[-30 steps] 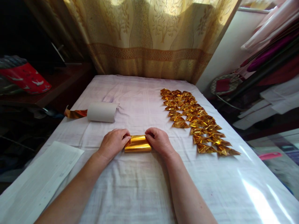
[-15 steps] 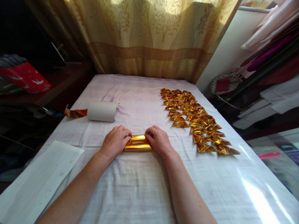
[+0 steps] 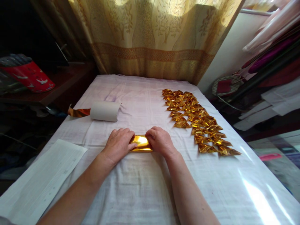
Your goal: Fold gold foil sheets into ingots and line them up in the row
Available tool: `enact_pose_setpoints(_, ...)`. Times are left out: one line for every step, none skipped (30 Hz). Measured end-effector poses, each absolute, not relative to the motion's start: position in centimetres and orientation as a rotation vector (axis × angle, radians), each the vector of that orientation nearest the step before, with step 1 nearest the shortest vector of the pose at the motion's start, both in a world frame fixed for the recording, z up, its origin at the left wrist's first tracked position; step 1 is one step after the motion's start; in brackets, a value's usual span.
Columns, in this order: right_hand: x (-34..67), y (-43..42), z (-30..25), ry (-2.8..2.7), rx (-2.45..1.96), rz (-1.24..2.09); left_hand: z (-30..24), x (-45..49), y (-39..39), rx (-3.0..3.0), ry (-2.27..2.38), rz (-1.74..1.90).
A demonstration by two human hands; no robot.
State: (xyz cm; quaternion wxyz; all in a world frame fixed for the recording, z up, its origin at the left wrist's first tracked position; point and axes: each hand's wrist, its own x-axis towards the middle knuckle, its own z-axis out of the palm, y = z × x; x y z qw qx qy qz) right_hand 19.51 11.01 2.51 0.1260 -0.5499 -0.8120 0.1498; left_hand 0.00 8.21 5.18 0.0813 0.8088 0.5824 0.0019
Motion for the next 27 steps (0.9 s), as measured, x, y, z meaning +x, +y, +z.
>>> enact_pose_setpoints(19.3,10.9,2.7,-2.365,-1.582,0.423,5.1,0.1,8.2,2.42,1.748,-0.001)
enact_pose_setpoints(19.1,10.8,2.8,-2.364,-1.552,0.416,5.1,0.1,8.1,2.421,1.753,-0.007)
enact_pose_setpoints(18.9,10.7,2.9,-2.363,-1.518,0.412,5.0,0.2,8.1,2.422,1.757,-0.01)
enact_pose_setpoints(18.6,10.6,3.0,-2.363,-1.485,0.414,5.0,0.2,8.1,2.422,1.759,-0.009)
enact_pose_setpoints(18.3,10.5,3.1,-2.361,-1.459,0.422,4.9,0.2,8.1,2.42,1.76,-0.005)
enact_pose_setpoints(18.0,10.4,3.1,-2.354,-1.443,0.44,4.9,0.2,8.1,2.414,1.763,0.0)
enact_pose_setpoints(17.8,10.2,3.1,-2.343,-1.435,0.468,4.9,0.2,8.1,2.406,1.765,0.003)
enact_pose_setpoints(17.6,10.2,3.0,-2.332,-1.436,0.502,5.0,0.2,8.0,2.398,1.768,0.005)
enact_pose_setpoints(17.4,10.1,2.9,-2.324,-1.446,0.537,5.0,0.2,8.0,2.392,1.768,0.002)
enact_pose_setpoints(17.3,10.0,2.8,-2.32,-1.466,0.566,5.1,0.3,8.0,2.388,1.767,-0.004)
enact_pose_setpoints(17.3,10.0,2.6,-2.319,-1.489,0.585,5.1,0.3,8.0,2.388,1.764,-0.013)
enact_pose_setpoints(17.2,9.9,2.5,-2.321,-1.509,0.598,5.2,0.3,7.9,2.391,1.761,-0.024)
enact_pose_setpoints(17.2,9.8,2.3,-2.321,-1.521,0.609,5.3,0.3,7.9,2.397,1.757,-0.032)
enact_pose_setpoints(17.3,9.8,2.2,-2.318,-1.522,0.619,5.4,0.3,7.8,2.403,1.753,-0.04)
enact_pose_setpoints(17.3,9.7,2.0,-2.312,-1.511,0.628,5.5,0.3,7.8,2.407,1.748,-0.048)
enact_pose_setpoints(17.4,9.5,1.9,-2.306,-1.492,0.635,5.6,0.3,7.7,2.409,1.744,-0.057)
enact_pose_setpoints(17.5,9.4,1.8,-2.3,-1.475,0.64,5.7,0.2,7.7,2.411,1.737,-0.064)
enact_pose_setpoints(17.6,9.2,1.8,-2.292,-1.462,0.641,5.8,0.2,7.6,2.412,1.731,-0.069)
enact_pose_setpoints(17.6,9.0,1.8,-2.283,-1.454,0.638,5.8,0.2,7.5,2.412,1.722,-0.074)
enact_pose_setpoints(17.7,8.7,1.7,-2.278,-1.449,0.635,5.9,0.2,7.5,2.412,1.714,-0.077)
enact_pose_setpoints(17.7,8.5,1.7,-2.277,-1.447,0.628,6.0,0.2,7.4,2.413,1.707,-0.076)
enact_pose_setpoints(17.8,8.2,1.7,-2.279,-1.445,0.616,6.0,0.2,7.3,2.415,1.7,-0.074)
enact_pose_setpoints(17.8,8.0,1.7,-2.285,-1.443,0.6,6.0,0.2,7.2,2.414,1.699,-0.073)
enact_pose_setpoints(17.8,7.8,1.6,-2.292,-1.44,0.577,6.0,0.2,7.2,2.414,1.702,-0.074)
enact_pose_setpoints(17.7,7.6,1.6,-2.297,-1.437,0.55,6.0,0.3,7.1,2.415,1.705,-0.076)
enact_pose_setpoints(17.7,7.4,1.5,-2.297,-1.437,0.519,6.0,0.3,7.0,2.416,1.707,-0.081)
enact_pose_setpoints(17.6,7.3,1.4,-2.296,-1.437,0.491,6.0,0.3,6.9,2.417,1.71,-0.089)
